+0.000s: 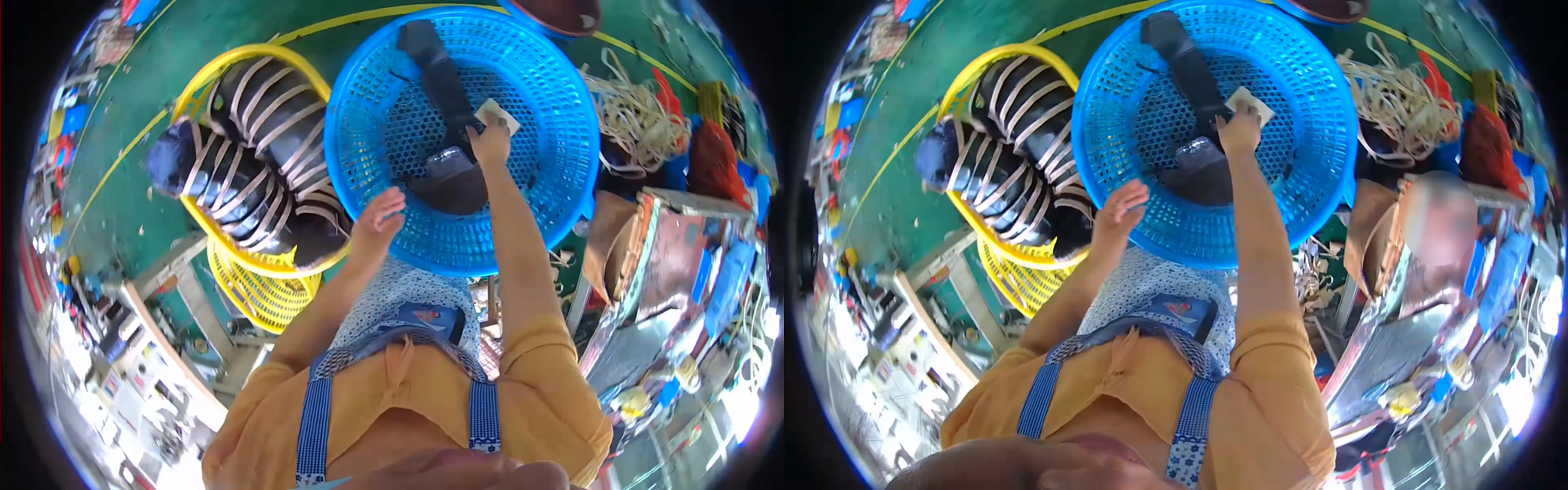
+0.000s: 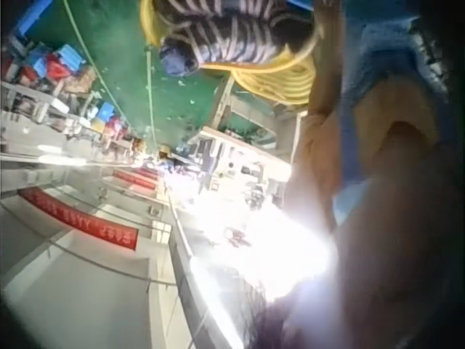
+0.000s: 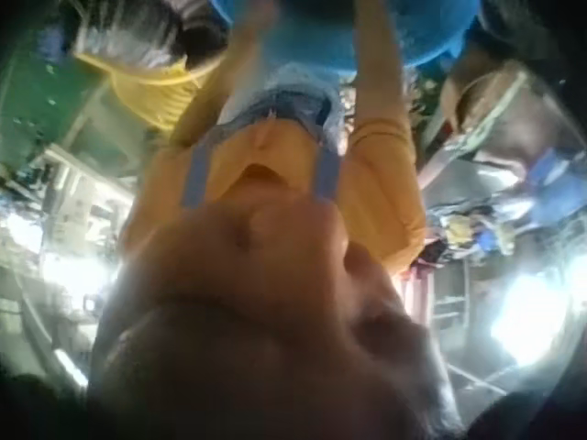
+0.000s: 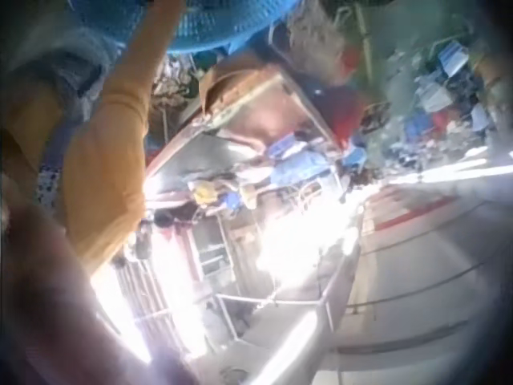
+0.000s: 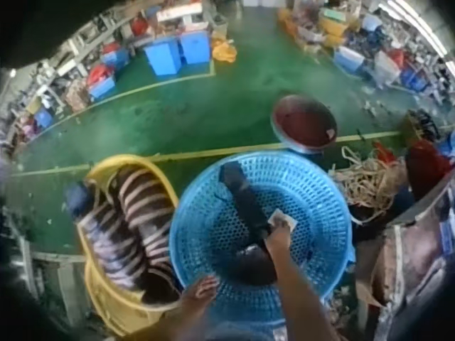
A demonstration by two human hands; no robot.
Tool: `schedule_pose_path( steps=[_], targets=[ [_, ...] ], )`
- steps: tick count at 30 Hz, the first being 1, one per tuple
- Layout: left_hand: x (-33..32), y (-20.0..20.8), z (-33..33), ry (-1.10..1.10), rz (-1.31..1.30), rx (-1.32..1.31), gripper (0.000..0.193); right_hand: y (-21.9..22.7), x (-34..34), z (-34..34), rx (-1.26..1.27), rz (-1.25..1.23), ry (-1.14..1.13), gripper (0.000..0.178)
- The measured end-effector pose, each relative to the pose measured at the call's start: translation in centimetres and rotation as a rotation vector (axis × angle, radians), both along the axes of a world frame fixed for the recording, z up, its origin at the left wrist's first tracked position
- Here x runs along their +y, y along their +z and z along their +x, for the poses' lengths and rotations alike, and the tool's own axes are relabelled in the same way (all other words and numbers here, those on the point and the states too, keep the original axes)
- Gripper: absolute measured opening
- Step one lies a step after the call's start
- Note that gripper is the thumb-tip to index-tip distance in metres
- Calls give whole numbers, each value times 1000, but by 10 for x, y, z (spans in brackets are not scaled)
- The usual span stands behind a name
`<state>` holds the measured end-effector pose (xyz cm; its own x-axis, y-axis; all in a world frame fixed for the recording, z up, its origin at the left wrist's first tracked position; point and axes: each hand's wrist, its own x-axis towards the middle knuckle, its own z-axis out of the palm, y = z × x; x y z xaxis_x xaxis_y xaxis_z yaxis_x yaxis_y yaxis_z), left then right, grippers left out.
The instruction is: Assembling shoe upper components by hammering seams, applying adhesive labels, and organizing parts at a workbench.
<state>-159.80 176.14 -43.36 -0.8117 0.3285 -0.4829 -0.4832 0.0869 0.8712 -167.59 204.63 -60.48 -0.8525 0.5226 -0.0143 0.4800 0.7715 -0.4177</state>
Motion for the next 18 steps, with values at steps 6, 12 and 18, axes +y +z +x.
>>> schedule_pose_path(
  steps=[6, 12, 18],
  targets=[
    [-3, 14, 102, -63, -140, -108, 48, 17, -6, 52, -209, -191, -229, 68],
    [-15, 11, 129, 109, -268, -205, 46, 17, -42, 46, -258, 34, -193, 55],
    [7, -33, 141, 626, -427, -410, 46, 22, -30, 52, -109, -200, -114, 35]
  ],
)
